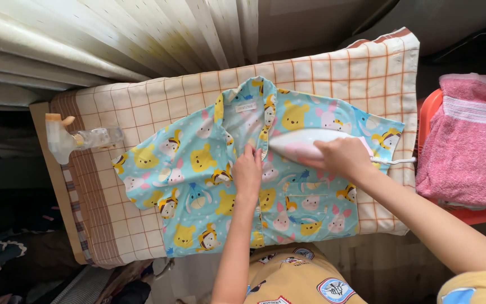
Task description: Ironing a light blue pajama shirt with cartoon characters.
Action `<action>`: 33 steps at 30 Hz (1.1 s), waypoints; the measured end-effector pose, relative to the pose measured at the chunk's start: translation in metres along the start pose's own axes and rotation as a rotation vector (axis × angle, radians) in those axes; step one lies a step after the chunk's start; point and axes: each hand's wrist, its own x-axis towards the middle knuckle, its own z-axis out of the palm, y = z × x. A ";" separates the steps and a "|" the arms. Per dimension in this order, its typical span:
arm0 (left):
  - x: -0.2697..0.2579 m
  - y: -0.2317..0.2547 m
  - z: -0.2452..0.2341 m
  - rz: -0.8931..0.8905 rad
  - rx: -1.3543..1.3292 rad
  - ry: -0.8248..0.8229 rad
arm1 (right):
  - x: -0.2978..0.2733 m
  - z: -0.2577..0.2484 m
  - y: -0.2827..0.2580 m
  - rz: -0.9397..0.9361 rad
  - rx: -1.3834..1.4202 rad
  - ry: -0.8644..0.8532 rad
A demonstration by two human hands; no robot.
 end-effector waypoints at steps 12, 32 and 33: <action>0.006 -0.006 0.007 0.063 0.044 0.048 | 0.014 -0.024 0.012 0.259 0.020 -0.124; 0.008 -0.010 0.010 0.115 0.121 0.045 | -0.112 -0.007 0.049 0.650 0.333 0.198; 0.010 -0.009 0.010 0.113 0.121 0.047 | -0.105 -0.004 0.058 0.648 0.333 0.198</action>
